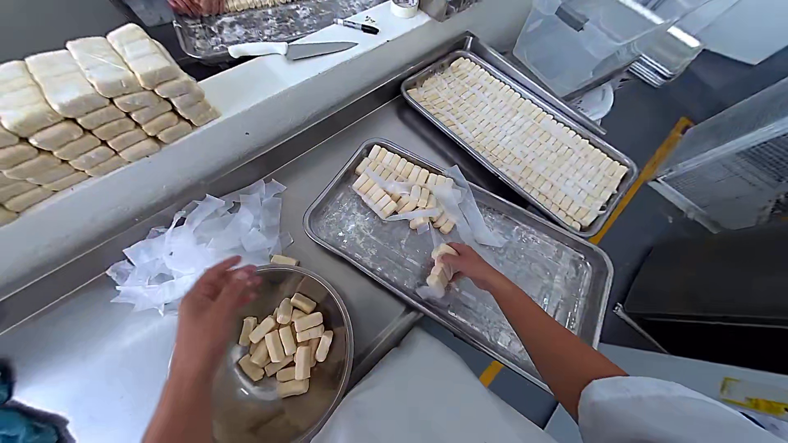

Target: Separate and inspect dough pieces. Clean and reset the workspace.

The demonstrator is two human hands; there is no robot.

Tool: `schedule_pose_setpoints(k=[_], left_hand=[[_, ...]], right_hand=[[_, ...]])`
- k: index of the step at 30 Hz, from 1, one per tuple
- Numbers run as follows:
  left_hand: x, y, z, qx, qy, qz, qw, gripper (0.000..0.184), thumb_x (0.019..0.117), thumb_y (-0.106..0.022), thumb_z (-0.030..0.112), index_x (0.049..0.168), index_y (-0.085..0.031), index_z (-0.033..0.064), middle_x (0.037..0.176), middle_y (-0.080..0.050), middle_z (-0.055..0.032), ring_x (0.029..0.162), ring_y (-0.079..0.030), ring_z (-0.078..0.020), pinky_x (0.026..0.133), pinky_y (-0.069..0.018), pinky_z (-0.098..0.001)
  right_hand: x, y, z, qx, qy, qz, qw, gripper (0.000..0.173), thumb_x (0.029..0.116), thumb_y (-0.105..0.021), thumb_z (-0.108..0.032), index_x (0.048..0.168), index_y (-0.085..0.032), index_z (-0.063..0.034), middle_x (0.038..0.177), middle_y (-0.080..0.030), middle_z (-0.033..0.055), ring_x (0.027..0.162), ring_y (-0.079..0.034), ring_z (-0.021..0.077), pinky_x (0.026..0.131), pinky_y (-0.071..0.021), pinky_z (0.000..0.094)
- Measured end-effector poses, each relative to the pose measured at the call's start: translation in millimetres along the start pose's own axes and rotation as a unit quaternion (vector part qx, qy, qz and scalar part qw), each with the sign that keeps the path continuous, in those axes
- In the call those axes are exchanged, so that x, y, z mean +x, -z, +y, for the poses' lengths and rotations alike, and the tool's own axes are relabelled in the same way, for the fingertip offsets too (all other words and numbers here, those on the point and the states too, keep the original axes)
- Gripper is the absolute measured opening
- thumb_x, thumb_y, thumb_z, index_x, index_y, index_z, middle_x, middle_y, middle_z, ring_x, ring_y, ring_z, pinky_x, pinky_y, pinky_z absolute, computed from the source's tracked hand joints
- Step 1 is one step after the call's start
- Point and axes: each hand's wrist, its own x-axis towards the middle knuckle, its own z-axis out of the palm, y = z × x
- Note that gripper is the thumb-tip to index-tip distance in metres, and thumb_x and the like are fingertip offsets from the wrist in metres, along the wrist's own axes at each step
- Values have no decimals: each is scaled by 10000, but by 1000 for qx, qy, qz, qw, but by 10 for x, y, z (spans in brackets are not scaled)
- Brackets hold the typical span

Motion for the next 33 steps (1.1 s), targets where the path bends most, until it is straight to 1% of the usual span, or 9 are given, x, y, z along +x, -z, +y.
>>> schedule_pose_setpoints(k=[4, 9, 11, 14, 17, 22, 24, 27, 33], left_hand=[[-474, -316, -129, -117, 9, -42, 992, 395, 1040, -467, 183, 1386, -538, 7, 1228, -697, -136, 1047, -713, -270, 876, -612, -437], [-847, -564, -144, -156, -24, -74, 985, 908, 816, -796, 482, 1538, -401, 99, 1416, -592, -55, 1242, -617, -197, 1001, -564, -388], [-934, -496, -177, -137, -37, 9, 990, 712, 834, -817, 294, 1446, -509, 100, 1252, -672, -49, 1079, -681, -150, 900, -600, -342], [-1080, -152, -353, -91, -33, 131, 987, 324, 913, -727, 168, 1219, -674, 79, 1028, -727, -34, 896, -707, -126, 786, -615, -332], [-1317, 194, -585, -71, 14, 163, 984, 264, 889, -693, 165, 1138, -688, 74, 984, -719, -33, 869, -698, -129, 763, -605, -337], [-1446, 263, -747, -51, 62, 58, 995, 498, 975, -645, 310, 1421, -581, 95, 1370, -634, -75, 1235, -618, -192, 1044, -518, -446], [-1382, 169, -740, -90, 44, 65, 993, 483, 1007, -642, 228, 1441, -543, 41, 1295, -665, -123, 1154, -661, -206, 1006, -545, -428], [-1312, 93, -762, -136, 32, 115, 984, 317, 1009, -636, 108, 1308, -628, 6, 1100, -730, -110, 968, -715, -173, 899, -591, -369], [-1306, 40, -707, -43, 0, 161, 986, 322, 976, -700, 143, 1275, -664, 33, 1065, -750, -84, 949, -732, -146, 905, -599, -361]], right_hand=[[-247, -275, -583, 236, 6, -82, 968, 333, 1046, -490, -177, 1359, -500, -63, 1118, -686, 137, 898, -713, 256, 733, -619, 423], [-668, -1316, -1625, 145, 182, -186, 955, 328, 1056, -533, -203, 1341, -546, -43, 1138, -692, 111, 921, -719, 210, 781, -635, 399], [-788, -1709, -1790, 64, 260, -225, 937, 356, 1057, -554, -231, 1352, -563, -32, 1135, -697, 111, 953, -723, 191, 835, -638, 396], [-750, -2081, -1798, -64, 353, -193, 913, 345, 1035, -601, -302, 1274, -651, -58, 1080, -716, 80, 945, -701, 150, 836, -601, 375], [-659, -2266, -1767, -90, 358, -194, 909, 327, 992, -673, -263, 1219, -694, -29, 1171, -654, 122, 1007, -659, 201, 864, -578, 397], [-800, -2590, -1730, -61, 262, -345, 899, 331, 981, -675, -146, 1285, -632, -21, 1093, -708, 108, 938, -695, 160, 853, -593, 351], [-828, -2748, -1658, -67, 248, -378, 889, 373, 968, -683, -91, 1324, -603, -14, 1129, -695, 116, 967, -688, 170, 874, -587, 359], [-847, -2886, -1596, -96, 245, -380, 887, 390, 959, -694, -69, 1330, -588, -19, 1136, -691, 114, 985, -692, 172, 886, -589, 360], [-1008, -2936, -1535, -186, 336, -247, 889, 405, 982, -690, -141, 1343, -575, 2, 1202, -658, 164, 1053, -687, 227, 926, -586, 401]])
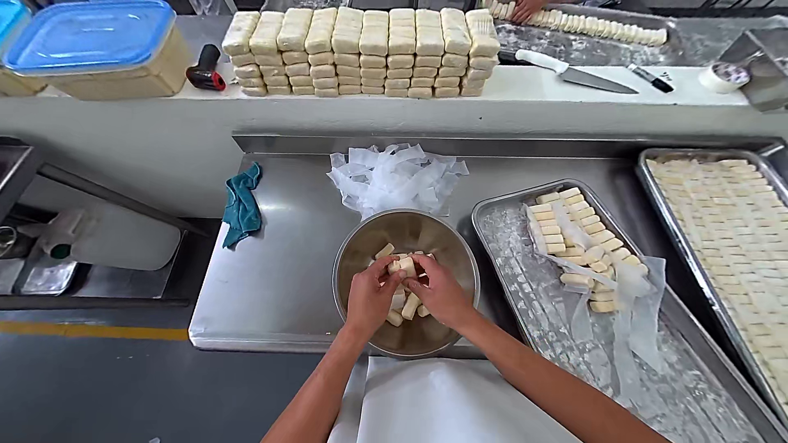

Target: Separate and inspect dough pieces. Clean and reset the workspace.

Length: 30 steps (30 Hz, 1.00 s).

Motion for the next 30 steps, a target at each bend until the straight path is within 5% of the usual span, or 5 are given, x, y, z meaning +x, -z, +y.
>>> schedule_pose_setpoints(k=[7, 13, 19, 25, 30], left_hand=[[6, -13, 84, 1, -9, 20, 1000, 290, 961, -723, 165, 1215, -681, 32, 967, -745, -63, 828, -720, -121, 794, -609, -323], [-35, 79, 389, -131, -37, -9, 991, 284, 1011, -614, 102, 1287, -641, 39, 996, -733, -51, 835, -705, -109, 766, -602, -273], [-103, 19, 686, -187, -89, -54, 977, 334, 1010, -610, 109, 1342, -611, 67, 1060, -727, -53, 879, -712, -125, 788, -608, -268], [43, 281, 473, 0, -177, 79, 981, 348, 1036, -581, 123, 1356, -565, -12, 1181, -698, -103, 998, -700, -108, 899, -590, -290], [164, 332, 92, 124, -10, -30, 992, 471, 1073, -516, 275, 1469, -507, 21, 1497, -513, -194, 1357, -529, -320, 1115, -437, -538]], right_hand=[[-33, 219, 25, -33, -17, 64, 997, 427, 926, -772, -200, 1248, -585, 8, 1094, -674, 177, 957, -697, 269, 854, -593, 463], [-112, 511, 310, -1, -42, -13, 999, 841, 849, -821, -231, 1555, -384, -100, 1559, -431, 162, 1401, -465, 323, 1114, -437, 553], [-178, 96, 178, 84, -106, -95, 986, 518, 915, -771, -378, 1255, -593, -30, 1007, -693, 101, 855, -692, 163, 816, -589, 370], [-235, 214, 206, 31, -58, -97, 993, 625, 800, -871, -197, 1340, -585, -67, 1348, -552, 148, 1126, -627, 234, 928, -565, 412], [-326, 354, 104, -36, 26, -153, 987, 693, 816, -827, -103, 1438, -525, -64, 1528, -455, 125, 1337, -528, 224, 1080, -489, 408]])
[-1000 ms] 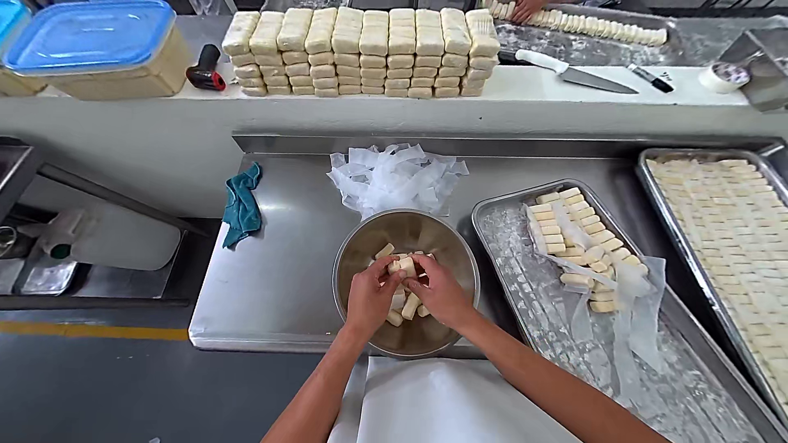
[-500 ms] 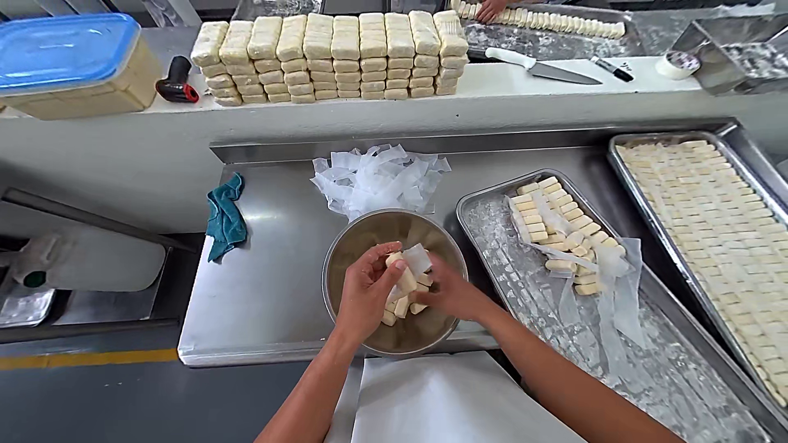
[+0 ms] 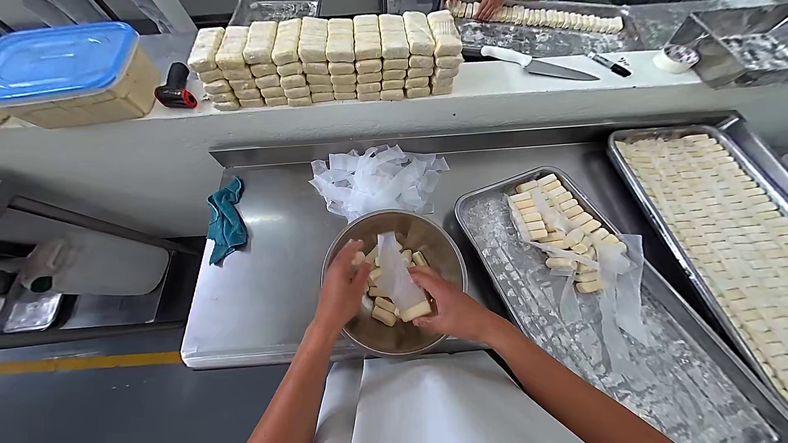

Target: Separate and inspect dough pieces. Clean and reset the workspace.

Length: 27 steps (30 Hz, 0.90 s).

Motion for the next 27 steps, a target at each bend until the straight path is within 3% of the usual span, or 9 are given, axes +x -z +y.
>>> schedule_pose_setpoints(k=[1, 2, 4, 7, 10, 13, 17, 22, 27], left_hand=[[-21, -43, -20, -6, 22, -48, 999, 505, 1071, -507, 333, 1486, -498, 46, 1516, -498, -174, 1392, -494, -307, 1138, -409, -544], [-49, -90, -6, -29, 40, -93, 994, 516, 1064, -514, 368, 1486, -508, 71, 1466, -553, -144, 1335, -547, -267, 1109, -446, -520], [-105, -214, 42, -109, 57, -147, 981, 408, 1038, -593, 303, 1367, -609, 63, 1175, -709, -103, 1054, -691, -193, 951, -563, -428], [-151, -363, 48, -201, 60, -71, 975, 232, 992, -671, 141, 1190, -668, 21, 982, -745, -82, 875, -727, -167, 835, -612, -371], [-202, -432, 37, -313, 54, -7, 948, 244, 993, -639, 80, 1227, -620, 13, 1059, -727, -106, 949, -724, -209, 876, -617, -392], [-251, -472, 45, -301, 51, -7, 952, 321, 974, -665, 112, 1286, -628, 49, 1134, -708, -70, 1048, -684, -172, 935, -579, -371], [-214, -408, 49, -230, 2, -48, 972, 404, 965, -691, 139, 1354, -610, 70, 1295, -672, -39, 1167, -648, -135, 992, -555, -341], [-210, -446, 87, -207, -30, 6, 978, 277, 913, -757, 99, 1182, -697, 76, 1068, -740, -15, 980, -706, -107, 880, -604, -322], [-208, -547, 17, -97, -83, 107, 986, 241, 894, -787, 193, 1112, -739, 101, 1068, -746, -5, 997, -704, -92, 908, -595, -359]], right_hand=[[-3, 12, -50, -21, 6, -21, 1000, 700, 834, -811, -93, 1463, -505, -72, 1560, -423, 112, 1371, -498, 217, 1101, -471, 399], [-2, 20, -101, -39, 9, -34, 999, 713, 850, -796, -85, 1489, -481, -80, 1589, -391, 104, 1402, -468, 214, 1120, -450, 395], [0, -4, -149, -47, 2, -10, 999, 764, 868, -784, -95, 1541, -422, -93, 1639, -328, 104, 1435, -444, 220, 1136, -440, 411], [37, -78, -65, 84, -18, 119, 989, 942, 792, -859, -79, 1584, -356, -155, 1578, -405, 102, 1248, -608, 214, 1006, -561, 401], [37, -115, 23, 272, -58, 136, 951, 739, 862, -787, -91, 1518, -446, -101, 1355, -618, 105, 1072, -698, 211, 926, -604, 383], [27, -120, 46, 277, -70, 151, 946, 466, 940, -713, -95, 1373, -563, -12, 1130, -708, 133, 965, -722, 193, 884, -612, 366], [32, -19, 2, 189, -49, 111, 975, 413, 967, -689, -92, 1367, -591, -54, 1187, -692, 107, 1012, -702, 163, 912, -594, 352], [77, -93, -24, 198, -29, 164, 966, 397, 977, -680, -101, 1358, -579, -43, 1179, -692, 107, 1025, -699, 156, 916, -590, 341], [80, -199, -48, 82, -22, 233, 969, 411, 975, -713, -225, 1311, -587, -26, 1146, -679, 130, 995, -702, 185, 886, -604, 370]])
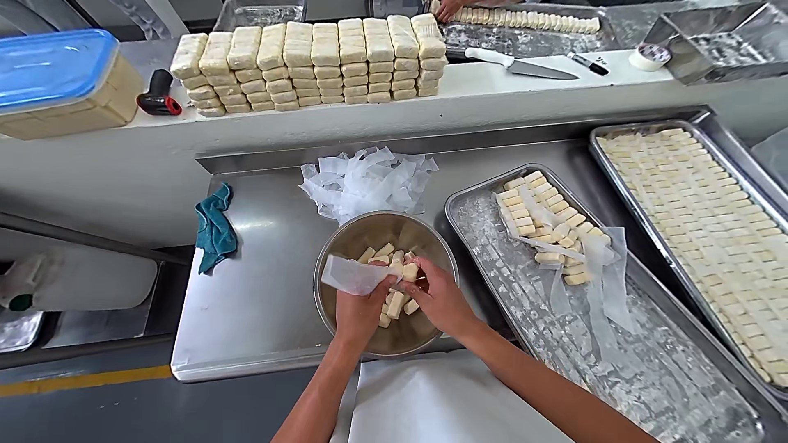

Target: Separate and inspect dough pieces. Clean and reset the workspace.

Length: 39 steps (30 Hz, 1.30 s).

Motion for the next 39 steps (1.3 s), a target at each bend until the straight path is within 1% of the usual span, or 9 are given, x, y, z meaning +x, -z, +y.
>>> schedule_pose_setpoints(k=[6, 10, 12, 17, 31, 34, 36, 37, 39], left_hand=[[67, 139, 38, -45, 102, 0, 994, 371, 803, -878, 235, 1084, -696, 74, 879, -736, -13, 781, -705, -106, 722, -608, -328], [110, 250, -42, -44, 166, -87, 981, 599, 947, -697, 414, 1409, -545, 63, 1311, -642, -97, 1216, -615, -188, 1038, -513, -443], [90, 230, -28, -56, 166, -141, 974, 603, 975, -625, 437, 1453, -515, 88, 1393, -590, -89, 1289, -564, -184, 1086, -476, -441], [45, 21, 56, -111, 107, -136, 979, 168, 977, -679, 116, 1140, -693, 78, 1007, -728, -30, 925, -700, -132, 848, -596, -336], [56, -158, 63, 91, 64, -55, 992, 199, 929, -756, 297, 985, -739, 107, 819, -718, -1, 744, -689, -103, 703, -588, -379], [127, -77, 43, 112, 50, -90, 988, 310, 1051, -535, 233, 1225, -688, 27, 1114, -717, -118, 1047, -686, -228, 919, -549, -489], [197, -3, -7, 93, 36, -108, 989, 407, 1093, -392, 247, 1355, -628, 44, 1472, -573, -98, 1431, -464, -223, 1177, -380, -478], [226, 32, 3, 76, 38, -111, 990, 419, 1099, -377, 257, 1369, -625, 53, 1513, -537, -82, 1469, -413, -203, 1204, -345, -461], [250, 95, 96, 36, 67, -108, 991, 390, 1105, -386, 246, 1303, -675, 74, 1409, -633, -23, 1355, -536, -116, 1144, -429, -394]], right_hand=[[-13, 107, 28, 131, -63, -28, 989, 426, 902, -779, -221, 1247, -597, -50, 1010, -694, 79, 877, -693, 146, 797, -597, 322], [3, 209, -28, 256, -97, -68, 960, 392, 951, -686, -88, 1312, -549, -22, 1094, -683, 119, 909, -719, 205, 810, -633, 372], [24, 205, -41, 258, -99, -89, 957, 407, 943, -672, -34, 1332, -553, -21, 1128, -679, 129, 935, -720, 217, 819, -636, 384], [63, 109, 7, 136, -63, -93, 984, 405, 960, -683, -58, 1354, -590, -52, 1154, -692, 109, 961, -713, 183, 854, -620, 356], [70, 103, 105, -70, -22, 6, 997, 407, 961, -736, -245, 1277, -596, -31, 1144, -640, 154, 910, -675, 221, 796, -591, 397], [104, 253, 95, -89, -67, -66, 992, 412, 943, -716, -153, 1316, -581, -43, 1242, -628, 149, 1084, -661, 243, 936, -566, 436], [114, 361, 138, -112, -65, -103, 986, 432, 915, -699, -93, 1332, -590, -62, 1352, -574, 135, 1235, -582, 250, 1025, -510, 456], [112, 398, 170, -112, -64, -103, 986, 442, 907, -697, -81, 1337, -593, -71, 1402, -553, 127, 1289, -552, 252, 1052, -493, 462], [100, 414, 204, -95, -56, -73, 991, 451, 904, -714, -93, 1340, -601, -66, 1421, -553, 129, 1297, -554, 261, 1058, -491, 474]])
